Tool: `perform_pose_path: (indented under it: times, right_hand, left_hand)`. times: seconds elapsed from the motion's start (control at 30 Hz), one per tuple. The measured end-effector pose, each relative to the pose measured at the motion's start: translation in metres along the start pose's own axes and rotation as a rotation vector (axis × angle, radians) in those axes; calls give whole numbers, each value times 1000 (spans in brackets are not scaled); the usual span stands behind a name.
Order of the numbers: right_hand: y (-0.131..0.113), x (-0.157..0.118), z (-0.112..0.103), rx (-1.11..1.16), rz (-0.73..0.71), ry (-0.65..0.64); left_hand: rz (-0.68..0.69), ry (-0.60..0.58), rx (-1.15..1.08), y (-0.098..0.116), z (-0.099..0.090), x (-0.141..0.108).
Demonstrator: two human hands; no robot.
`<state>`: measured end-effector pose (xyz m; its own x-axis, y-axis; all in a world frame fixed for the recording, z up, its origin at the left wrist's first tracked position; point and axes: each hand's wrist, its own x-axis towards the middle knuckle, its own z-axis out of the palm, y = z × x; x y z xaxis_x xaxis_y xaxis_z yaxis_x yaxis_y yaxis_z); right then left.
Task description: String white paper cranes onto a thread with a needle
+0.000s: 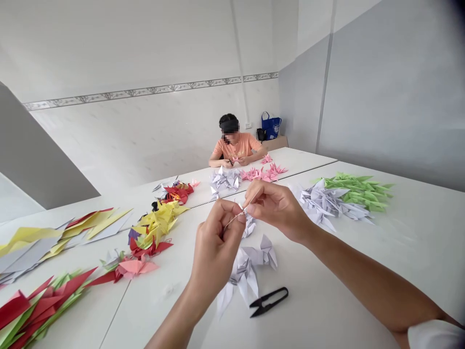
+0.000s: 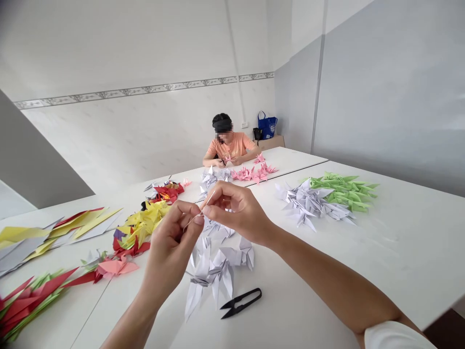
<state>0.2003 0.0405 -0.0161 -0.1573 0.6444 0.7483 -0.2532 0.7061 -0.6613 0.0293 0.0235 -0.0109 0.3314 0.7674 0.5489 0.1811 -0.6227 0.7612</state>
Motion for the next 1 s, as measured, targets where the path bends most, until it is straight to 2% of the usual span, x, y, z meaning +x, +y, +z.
perform_pose_path:
  times: [0.23, 0.5, 0.87, 1.0]
  right_hand:
    - [4, -7, 0, -62, 3, 1]
    - [-1, -8, -4, -125, 33, 13]
    - [-6, -8, -6, -189, 27, -48]
    - [-8, -9, -6, -213, 31, -62]
  left_hand:
    - [-14, -13, 20, -5, 0, 0]
    - [-12, -29, 23, -2, -10, -1]
    - [-21, 88, 149, 11, -3, 1]
    - [-90, 85, 62, 13, -1, 1]
